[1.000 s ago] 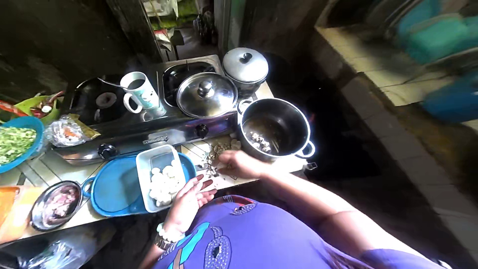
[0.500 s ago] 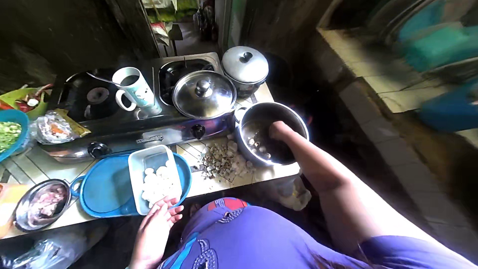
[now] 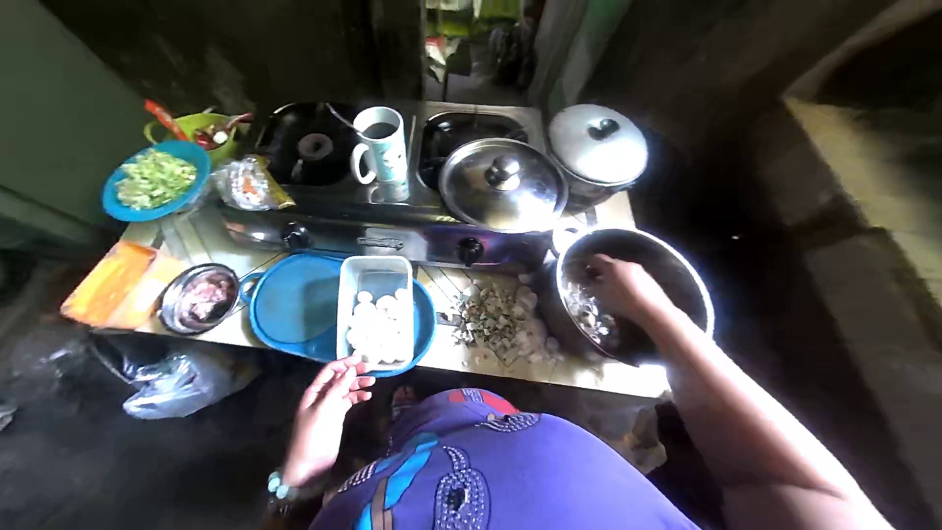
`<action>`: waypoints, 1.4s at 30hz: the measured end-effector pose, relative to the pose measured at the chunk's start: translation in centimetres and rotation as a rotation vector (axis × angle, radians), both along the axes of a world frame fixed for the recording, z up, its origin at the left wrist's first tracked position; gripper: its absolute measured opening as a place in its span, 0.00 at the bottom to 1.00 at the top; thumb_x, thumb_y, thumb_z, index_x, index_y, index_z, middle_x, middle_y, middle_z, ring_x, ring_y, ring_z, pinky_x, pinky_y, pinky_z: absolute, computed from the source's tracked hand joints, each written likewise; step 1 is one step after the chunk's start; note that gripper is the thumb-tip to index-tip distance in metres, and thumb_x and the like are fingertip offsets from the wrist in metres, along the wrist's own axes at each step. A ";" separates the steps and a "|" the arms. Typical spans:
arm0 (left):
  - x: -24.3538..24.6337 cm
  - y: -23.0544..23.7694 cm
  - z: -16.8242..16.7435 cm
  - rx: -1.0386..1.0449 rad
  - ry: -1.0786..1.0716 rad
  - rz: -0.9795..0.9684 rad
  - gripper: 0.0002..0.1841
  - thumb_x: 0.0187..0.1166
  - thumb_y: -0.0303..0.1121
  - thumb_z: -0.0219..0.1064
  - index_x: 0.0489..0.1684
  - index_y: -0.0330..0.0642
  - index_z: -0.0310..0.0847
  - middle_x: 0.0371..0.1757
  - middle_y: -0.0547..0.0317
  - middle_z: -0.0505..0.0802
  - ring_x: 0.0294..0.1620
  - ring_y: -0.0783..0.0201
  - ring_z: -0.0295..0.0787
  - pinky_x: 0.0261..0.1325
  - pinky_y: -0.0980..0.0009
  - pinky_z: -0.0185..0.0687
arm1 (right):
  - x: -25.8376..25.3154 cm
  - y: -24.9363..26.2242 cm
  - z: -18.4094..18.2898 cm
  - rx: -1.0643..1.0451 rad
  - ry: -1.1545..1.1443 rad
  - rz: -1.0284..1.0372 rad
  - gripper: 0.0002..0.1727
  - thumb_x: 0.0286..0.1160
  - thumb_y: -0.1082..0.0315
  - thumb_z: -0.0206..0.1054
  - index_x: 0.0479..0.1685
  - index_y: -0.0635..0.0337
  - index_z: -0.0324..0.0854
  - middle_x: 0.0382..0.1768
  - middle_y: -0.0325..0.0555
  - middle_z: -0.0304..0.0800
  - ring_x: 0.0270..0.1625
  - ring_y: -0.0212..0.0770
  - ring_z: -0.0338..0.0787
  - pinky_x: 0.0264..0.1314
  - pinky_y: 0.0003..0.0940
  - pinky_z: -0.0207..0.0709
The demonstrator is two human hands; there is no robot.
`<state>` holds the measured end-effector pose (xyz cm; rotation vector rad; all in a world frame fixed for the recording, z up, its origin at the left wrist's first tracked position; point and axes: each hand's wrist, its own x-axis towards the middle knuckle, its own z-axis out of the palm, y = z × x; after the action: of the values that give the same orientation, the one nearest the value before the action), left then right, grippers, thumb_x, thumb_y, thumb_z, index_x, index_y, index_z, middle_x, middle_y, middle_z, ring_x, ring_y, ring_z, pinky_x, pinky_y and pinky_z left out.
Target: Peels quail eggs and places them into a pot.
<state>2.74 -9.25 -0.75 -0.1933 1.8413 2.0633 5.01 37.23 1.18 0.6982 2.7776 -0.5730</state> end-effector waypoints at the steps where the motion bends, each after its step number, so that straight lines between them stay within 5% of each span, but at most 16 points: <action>1: 0.0 -0.2 -0.3 -0.043 0.016 0.016 0.14 0.87 0.26 0.49 0.58 0.33 0.79 0.48 0.57 0.95 0.42 0.65 0.94 0.46 0.70 0.91 | 0.1 -1.3 1.5 -0.025 0.159 0.011 0.19 0.84 0.65 0.67 0.69 0.66 0.81 0.55 0.69 0.90 0.58 0.69 0.89 0.64 0.70 0.76; 3: 0.1 -0.5 -0.6 -0.146 0.031 0.035 0.12 0.86 0.26 0.54 0.57 0.31 0.80 0.49 0.57 0.93 0.42 0.68 0.93 0.45 0.72 0.90 | -0.1 -5.4 3.5 -0.125 0.434 0.094 0.19 0.80 0.70 0.70 0.66 0.68 0.82 0.46 0.64 0.92 0.46 0.60 0.92 0.55 0.62 0.81; 6: 0.0 -0.2 -0.7 -0.255 0.049 -0.020 0.12 0.85 0.26 0.57 0.58 0.27 0.79 0.54 0.52 0.89 0.46 0.69 0.90 0.49 0.72 0.87 | -2.3 -13.1 3.3 -0.325 0.592 0.360 0.19 0.76 0.67 0.73 0.62 0.68 0.84 0.44 0.54 0.93 0.41 0.46 0.92 0.50 0.47 0.86; 9: -0.1 -0.3 -0.7 -0.248 0.093 -0.076 0.13 0.84 0.25 0.57 0.58 0.26 0.79 0.55 0.51 0.88 0.47 0.69 0.90 0.51 0.72 0.87 | -5.6 -20.9 0.0 -0.512 0.663 0.572 0.18 0.79 0.63 0.70 0.59 0.69 0.86 0.48 0.55 0.95 0.48 0.43 0.94 0.57 0.40 0.87; 12: -0.2 -0.8 -1.0 -0.244 0.115 -0.080 0.13 0.84 0.24 0.57 0.58 0.25 0.79 0.55 0.49 0.88 0.47 0.68 0.90 0.50 0.72 0.87 | -8.0 -24.8 -4.1 -0.588 0.637 0.584 0.20 0.82 0.60 0.68 0.59 0.69 0.88 0.56 0.58 0.94 0.60 0.51 0.93 0.70 0.46 0.82; 14: -0.2 -1.6 -1.3 -0.249 0.119 -0.062 0.13 0.83 0.24 0.57 0.58 0.25 0.79 0.54 0.50 0.89 0.46 0.69 0.90 0.49 0.73 0.88 | -7.9 -24.5 -4.5 -0.606 0.583 0.469 0.19 0.83 0.63 0.66 0.62 0.71 0.86 0.58 0.59 0.93 0.63 0.50 0.93 0.74 0.45 0.80; 20: 0.0 -3.3 -2.1 -0.265 0.079 -0.015 0.12 0.84 0.23 0.57 0.57 0.24 0.79 0.53 0.48 0.89 0.44 0.69 0.90 0.47 0.73 0.88 | 0.4 -17.6 -4.8 -0.304 0.699 0.281 0.19 0.76 0.66 0.70 0.60 0.72 0.85 0.53 0.60 0.93 0.51 0.46 0.94 0.59 0.37 0.87; 23: -0.4 -3.3 -2.0 -0.285 0.125 0.041 0.11 0.82 0.22 0.58 0.55 0.25 0.81 0.49 0.52 0.90 0.43 0.71 0.90 0.46 0.74 0.88 | 6.5 -14.6 -6.8 -0.216 0.608 0.211 0.18 0.72 0.69 0.71 0.55 0.74 0.85 0.49 0.65 0.92 0.46 0.53 0.93 0.53 0.44 0.87; 26: -1.9 -3.4 -1.9 -0.363 0.214 0.037 0.11 0.82 0.23 0.61 0.55 0.25 0.81 0.49 0.51 0.90 0.44 0.71 0.89 0.48 0.75 0.87 | 12.2 -12.2 -9.3 -0.129 0.449 0.081 0.15 0.72 0.73 0.71 0.53 0.75 0.87 0.53 0.72 0.89 0.51 0.66 0.93 0.54 0.57 0.87; 30: -4.2 -2.8 -1.3 -0.533 0.381 -0.027 0.14 0.81 0.27 0.64 0.58 0.25 0.82 0.53 0.44 0.90 0.48 0.68 0.89 0.55 0.71 0.85 | 17.6 -10.3 -11.8 0.054 0.517 -0.139 0.16 0.74 0.76 0.67 0.57 0.78 0.86 0.57 0.79 0.86 0.58 0.77 0.88 0.60 0.66 0.81; 34: -5.9 -0.8 -1.0 -0.536 0.501 -0.080 0.12 0.80 0.26 0.65 0.55 0.27 0.84 0.50 0.47 0.91 0.47 0.71 0.90 0.54 0.74 0.86 | 18.7 -9.3 -14.6 0.103 0.468 -0.335 0.19 0.83 0.74 0.62 0.68 0.77 0.81 0.63 0.82 0.82 0.66 0.81 0.82 0.68 0.70 0.75; 39: -6.0 2.3 -0.8 -0.512 0.647 -0.238 0.14 0.80 0.30 0.64 0.53 0.26 0.84 0.52 0.47 0.91 0.51 0.74 0.88 0.55 0.79 0.84 | 16.7 -10.7 -13.4 0.087 0.477 -0.395 0.20 0.83 0.72 0.61 0.70 0.72 0.82 0.67 0.77 0.83 0.69 0.76 0.84 0.70 0.67 0.77; 42: -5.4 3.9 -1.1 -0.478 0.629 -0.287 0.12 0.79 0.27 0.65 0.52 0.25 0.83 0.50 0.49 0.91 0.49 0.77 0.88 0.52 0.82 0.85 | 15.9 -10.8 -13.1 0.110 0.434 -0.378 0.19 0.83 0.70 0.62 0.67 0.67 0.85 0.63 0.69 0.88 0.64 0.71 0.88 0.62 0.64 0.81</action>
<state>-2.62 -5.37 -1.90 0.6346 2.5252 1.5553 20.94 26.44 -11.89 1.2766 3.1068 -0.7181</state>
